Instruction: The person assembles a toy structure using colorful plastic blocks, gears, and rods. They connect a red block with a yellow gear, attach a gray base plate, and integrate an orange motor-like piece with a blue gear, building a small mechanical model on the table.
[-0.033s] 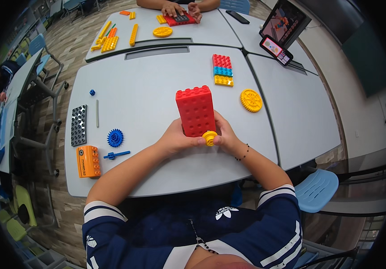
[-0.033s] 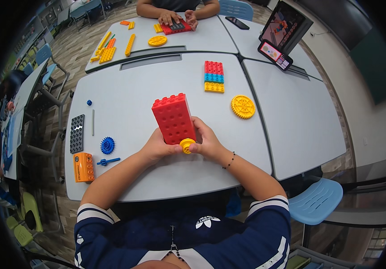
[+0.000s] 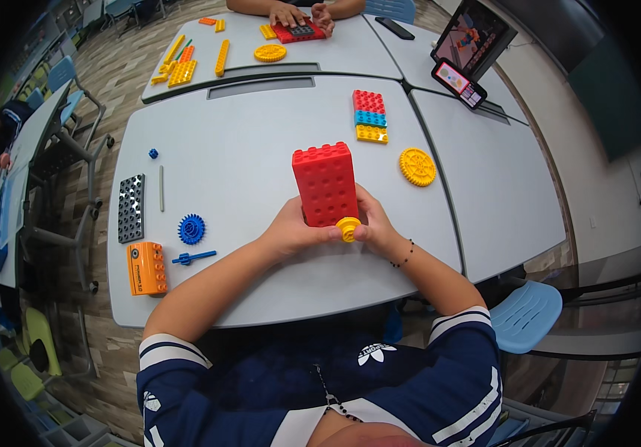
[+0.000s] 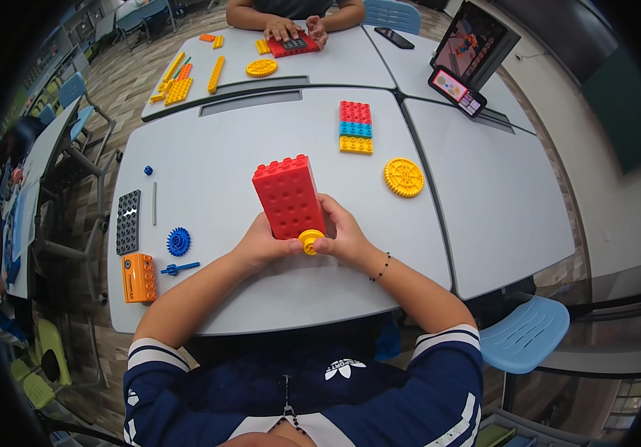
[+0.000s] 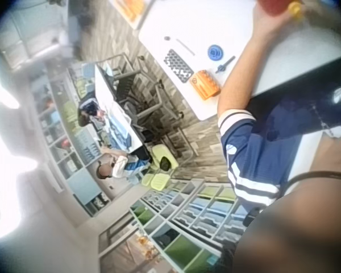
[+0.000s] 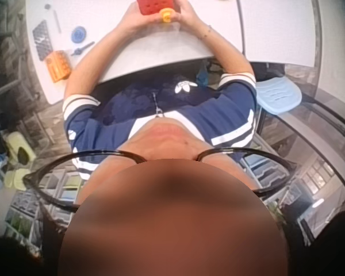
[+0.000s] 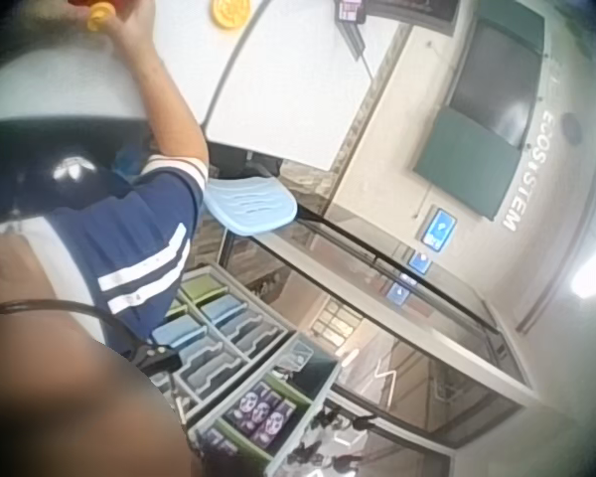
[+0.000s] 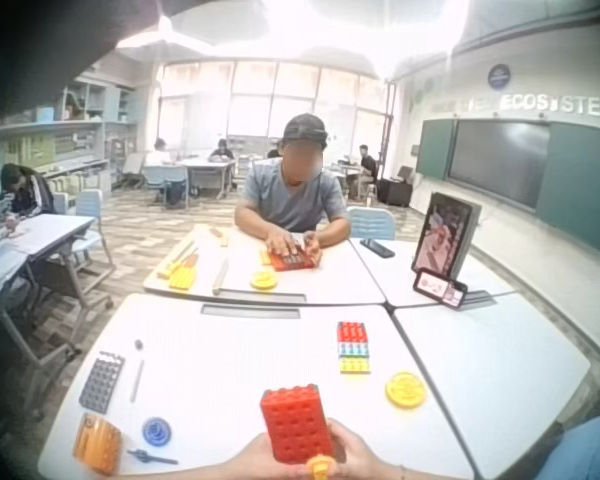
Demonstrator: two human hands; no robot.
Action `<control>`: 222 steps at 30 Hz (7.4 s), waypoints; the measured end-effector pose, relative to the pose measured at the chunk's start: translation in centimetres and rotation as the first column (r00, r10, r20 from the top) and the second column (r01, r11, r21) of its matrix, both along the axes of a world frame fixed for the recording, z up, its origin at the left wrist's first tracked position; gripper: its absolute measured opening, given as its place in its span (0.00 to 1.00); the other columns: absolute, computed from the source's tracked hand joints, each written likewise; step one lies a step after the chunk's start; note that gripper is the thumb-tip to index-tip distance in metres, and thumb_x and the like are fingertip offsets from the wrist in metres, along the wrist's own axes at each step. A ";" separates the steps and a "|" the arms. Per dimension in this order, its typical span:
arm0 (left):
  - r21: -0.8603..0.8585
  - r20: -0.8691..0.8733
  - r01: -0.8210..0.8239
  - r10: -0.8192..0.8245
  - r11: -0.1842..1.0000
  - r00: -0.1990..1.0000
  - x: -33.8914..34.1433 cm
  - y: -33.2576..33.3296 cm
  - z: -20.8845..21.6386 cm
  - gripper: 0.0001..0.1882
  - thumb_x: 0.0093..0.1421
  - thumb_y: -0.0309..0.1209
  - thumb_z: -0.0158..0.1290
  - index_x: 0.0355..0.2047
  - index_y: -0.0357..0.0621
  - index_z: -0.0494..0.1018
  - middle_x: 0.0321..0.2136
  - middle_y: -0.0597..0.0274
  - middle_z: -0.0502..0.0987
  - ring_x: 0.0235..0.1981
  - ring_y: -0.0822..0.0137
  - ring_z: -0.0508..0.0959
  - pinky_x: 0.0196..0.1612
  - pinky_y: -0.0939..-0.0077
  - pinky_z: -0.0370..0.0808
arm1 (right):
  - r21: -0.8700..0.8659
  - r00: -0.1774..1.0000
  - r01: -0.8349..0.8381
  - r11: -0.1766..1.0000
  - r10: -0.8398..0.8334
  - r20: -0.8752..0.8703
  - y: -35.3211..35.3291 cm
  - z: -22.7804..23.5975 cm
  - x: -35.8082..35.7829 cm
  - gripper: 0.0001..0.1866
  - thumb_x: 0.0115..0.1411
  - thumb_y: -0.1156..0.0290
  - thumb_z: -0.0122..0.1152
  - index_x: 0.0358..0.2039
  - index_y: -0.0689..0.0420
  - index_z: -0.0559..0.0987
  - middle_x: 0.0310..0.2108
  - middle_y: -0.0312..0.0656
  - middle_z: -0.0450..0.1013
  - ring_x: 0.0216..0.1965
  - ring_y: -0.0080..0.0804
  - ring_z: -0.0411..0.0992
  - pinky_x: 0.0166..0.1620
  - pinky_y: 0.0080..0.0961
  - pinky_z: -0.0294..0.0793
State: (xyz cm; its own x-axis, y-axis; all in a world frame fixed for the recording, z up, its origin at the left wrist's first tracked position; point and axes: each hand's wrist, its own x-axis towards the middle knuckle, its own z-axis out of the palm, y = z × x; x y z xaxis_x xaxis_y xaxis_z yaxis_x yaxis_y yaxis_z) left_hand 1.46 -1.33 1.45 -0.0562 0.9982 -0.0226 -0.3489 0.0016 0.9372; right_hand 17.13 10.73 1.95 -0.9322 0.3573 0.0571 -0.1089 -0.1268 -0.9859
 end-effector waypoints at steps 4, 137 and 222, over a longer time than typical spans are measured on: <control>0.017 0.005 -0.035 0.035 0.999 0.999 0.3 0.0 0.0 0.29 0.50 0.35 0.67 0.49 0.37 0.70 0.42 0.58 0.77 0.42 0.68 0.77 0.47 0.73 0.74 | -0.028 0.999 -0.002 1.000 0.001 -0.039 -0.1 -0.2 0.1 0.48 0.45 0.42 0.73 0.56 0.62 0.63 0.50 0.41 0.68 0.53 0.28 0.68 0.57 0.28 0.67; 0.181 -0.069 -0.242 0.258 0.953 0.964 -0.3 0.7 -0.7 0.38 0.50 0.33 0.66 0.56 0.42 0.57 0.49 0.58 0.70 0.52 0.65 0.72 0.53 0.67 0.73 | 0.184 0.990 0.097 0.978 -0.114 0.087 1.5 1.4 0.4 0.39 0.48 0.63 0.75 0.55 0.62 0.63 0.49 0.44 0.69 0.51 0.30 0.72 0.52 0.26 0.76; -0.083 0.636 -0.175 0.187 0.981 0.749 -4.6 1.6 -1.6 0.29 0.57 0.39 0.57 0.54 0.41 0.61 0.45 0.52 0.73 0.40 0.60 0.78 0.45 0.66 0.79 | 0.986 0.857 0.158 -0.058 -0.489 -0.166 12.7 -1.6 -2.0 0.14 0.53 0.69 0.66 0.39 0.60 0.77 0.38 0.43 0.72 0.41 0.40 0.69 0.45 0.34 0.72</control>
State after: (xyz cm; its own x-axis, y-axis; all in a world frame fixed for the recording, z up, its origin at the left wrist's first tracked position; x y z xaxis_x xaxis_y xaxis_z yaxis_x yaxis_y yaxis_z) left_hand -3.12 0.26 -0.12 -0.2020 0.9698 -0.1364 -0.8607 -0.1093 0.4972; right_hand 15.09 23.46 0.37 -0.7701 0.3852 0.5085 0.3708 0.9189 -0.1344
